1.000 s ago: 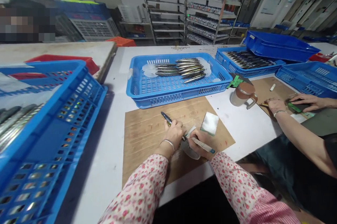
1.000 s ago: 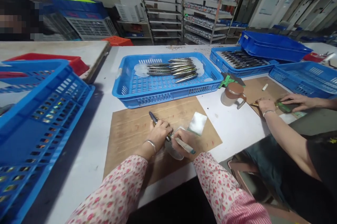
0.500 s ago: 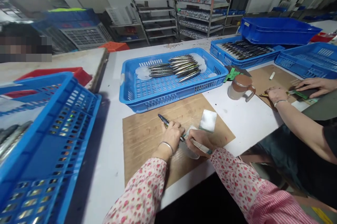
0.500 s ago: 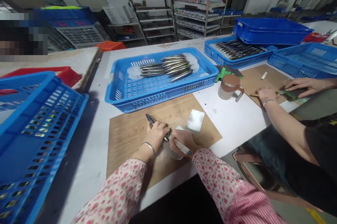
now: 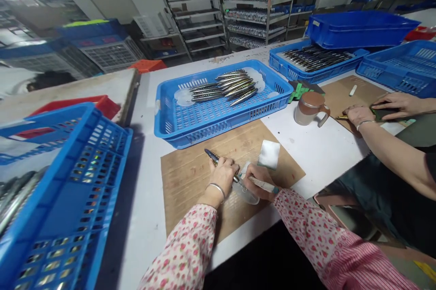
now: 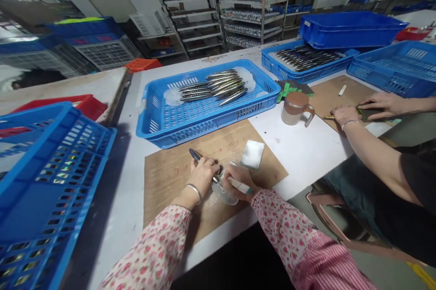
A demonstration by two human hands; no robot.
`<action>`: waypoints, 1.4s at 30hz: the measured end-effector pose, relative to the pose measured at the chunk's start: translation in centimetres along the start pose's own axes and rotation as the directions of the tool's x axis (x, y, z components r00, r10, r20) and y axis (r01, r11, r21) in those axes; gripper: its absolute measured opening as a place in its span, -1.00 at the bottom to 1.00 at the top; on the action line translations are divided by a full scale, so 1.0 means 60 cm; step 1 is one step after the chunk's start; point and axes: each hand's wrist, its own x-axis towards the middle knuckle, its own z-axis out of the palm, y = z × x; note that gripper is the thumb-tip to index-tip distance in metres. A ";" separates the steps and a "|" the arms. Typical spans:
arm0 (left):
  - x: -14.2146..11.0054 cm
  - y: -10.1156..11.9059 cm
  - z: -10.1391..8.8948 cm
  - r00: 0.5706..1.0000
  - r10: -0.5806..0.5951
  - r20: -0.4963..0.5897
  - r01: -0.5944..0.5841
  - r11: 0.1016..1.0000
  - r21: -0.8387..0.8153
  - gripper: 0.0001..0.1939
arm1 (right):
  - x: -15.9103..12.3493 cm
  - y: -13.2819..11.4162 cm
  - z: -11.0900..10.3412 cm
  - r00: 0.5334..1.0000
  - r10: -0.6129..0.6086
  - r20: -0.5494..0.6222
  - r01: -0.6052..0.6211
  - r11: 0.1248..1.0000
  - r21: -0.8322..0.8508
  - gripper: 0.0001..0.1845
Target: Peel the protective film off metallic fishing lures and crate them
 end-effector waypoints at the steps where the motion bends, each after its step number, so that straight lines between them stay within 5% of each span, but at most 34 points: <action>1: 0.000 0.000 0.000 1.000 -0.004 0.002 0.004 1.000 0.005 -0.78 | 0.000 0.001 0.002 1.000 0.002 -0.006 -0.002 1.000 -0.009 -0.89; 15: 0.009 0.003 -0.006 0.998 0.000 0.063 -0.003 0.999 0.035 -0.79 | 0.004 0.003 -0.003 0.996 -0.028 0.080 0.031 0.999 -0.035 -0.88; 25: 0.008 0.007 -0.014 0.997 0.000 0.077 -0.004 0.998 0.057 -0.79 | 0.008 -0.005 -0.010 0.991 0.113 0.075 -0.118 0.990 0.075 -0.86; 35: 0.008 0.005 -0.011 0.997 0.001 0.074 -0.003 0.999 0.035 -0.78 | 0.012 -0.001 -0.017 0.984 0.068 0.164 -0.084 0.992 0.092 -0.83; 42: 0.006 0.004 -0.010 0.998 0.003 0.059 -0.004 1.000 0.017 -0.77 | 0.020 -0.015 -0.021 0.975 0.182 0.130 -0.198 0.973 0.118 -0.84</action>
